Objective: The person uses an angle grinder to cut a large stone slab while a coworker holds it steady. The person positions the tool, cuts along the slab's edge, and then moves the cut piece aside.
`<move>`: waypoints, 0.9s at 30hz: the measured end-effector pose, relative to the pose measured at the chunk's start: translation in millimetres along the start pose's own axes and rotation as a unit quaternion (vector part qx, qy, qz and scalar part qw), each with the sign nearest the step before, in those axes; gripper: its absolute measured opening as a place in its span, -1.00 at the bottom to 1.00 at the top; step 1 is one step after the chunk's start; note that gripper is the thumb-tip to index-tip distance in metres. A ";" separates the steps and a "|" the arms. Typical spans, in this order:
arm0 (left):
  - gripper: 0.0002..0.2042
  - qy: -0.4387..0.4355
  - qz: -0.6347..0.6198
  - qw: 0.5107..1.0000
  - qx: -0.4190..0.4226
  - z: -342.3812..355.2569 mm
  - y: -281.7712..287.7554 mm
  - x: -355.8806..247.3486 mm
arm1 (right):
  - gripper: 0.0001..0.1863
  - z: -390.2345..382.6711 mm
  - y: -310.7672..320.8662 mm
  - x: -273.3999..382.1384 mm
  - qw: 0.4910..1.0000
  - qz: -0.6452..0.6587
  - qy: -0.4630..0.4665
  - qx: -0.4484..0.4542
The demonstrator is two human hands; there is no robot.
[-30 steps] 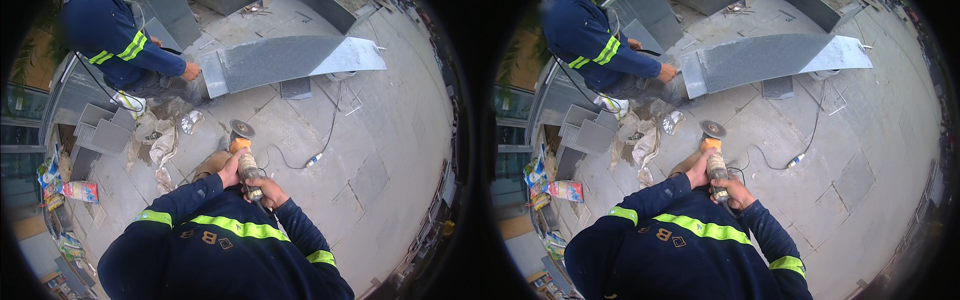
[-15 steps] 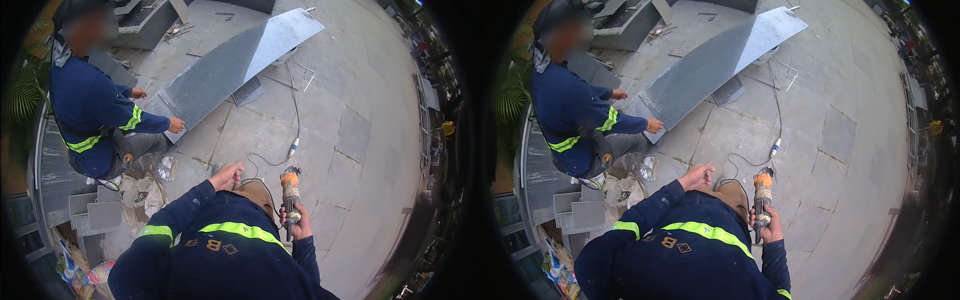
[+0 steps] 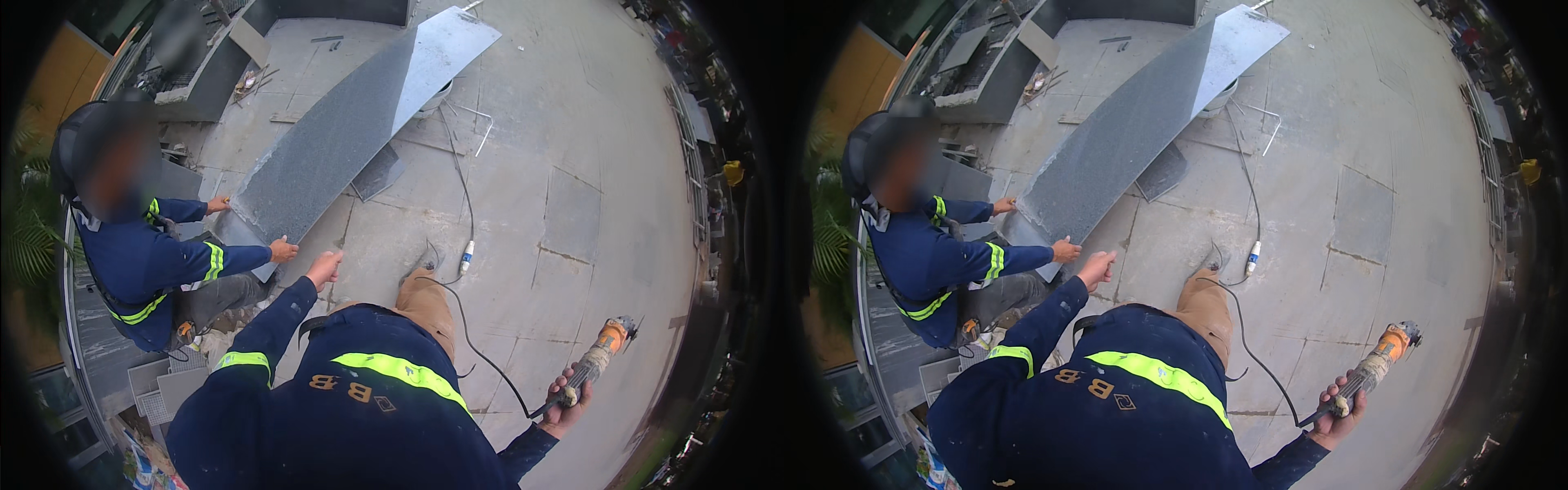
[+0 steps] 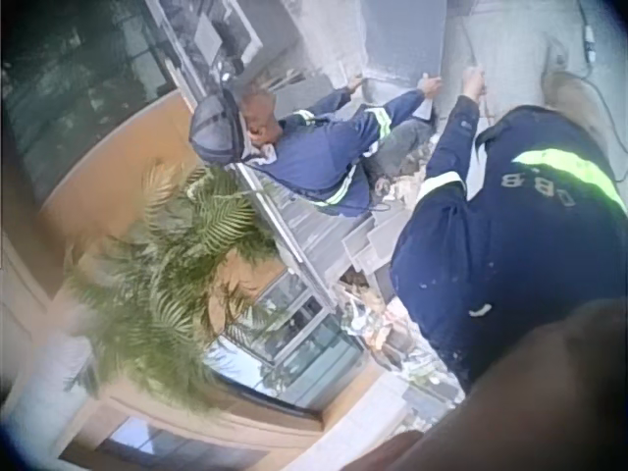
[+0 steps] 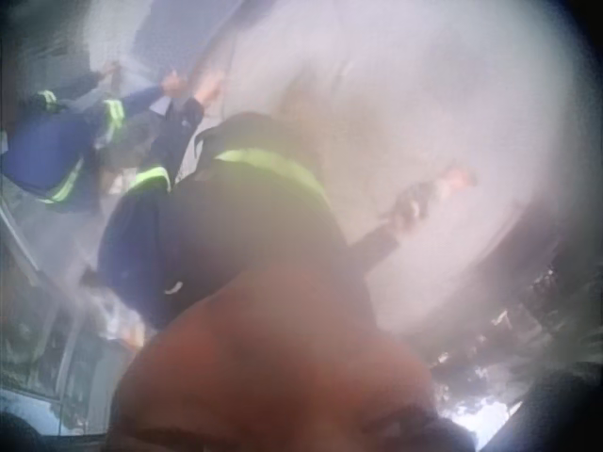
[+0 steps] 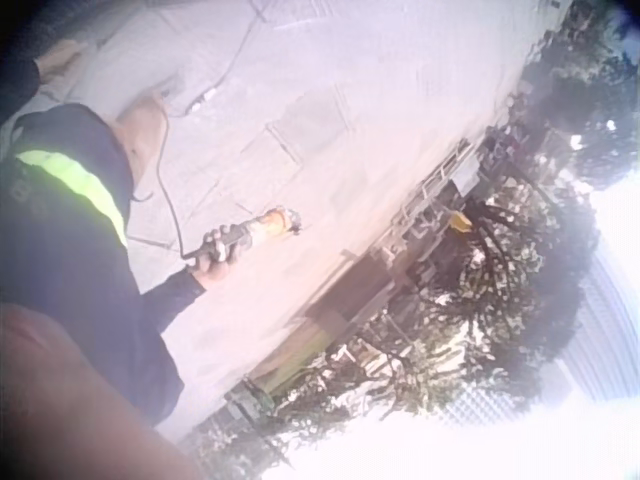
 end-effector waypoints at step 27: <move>-0.70 0.004 0.660 0.751 -0.031 379.9 -30.9 -260.2 | -0.48 467.1 -139.0 51.0 0.978 0.053 -0.054 -0.197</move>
Point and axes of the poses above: each hand's wrist, its own z-axis towards the middle knuckle, its own y-axis out of the back of the hand, x = y × z, the point moved 2 cm from there along z, towards the middle knuckle, and after that the axes turned 8 degrees about z, right-handed, at the moved point
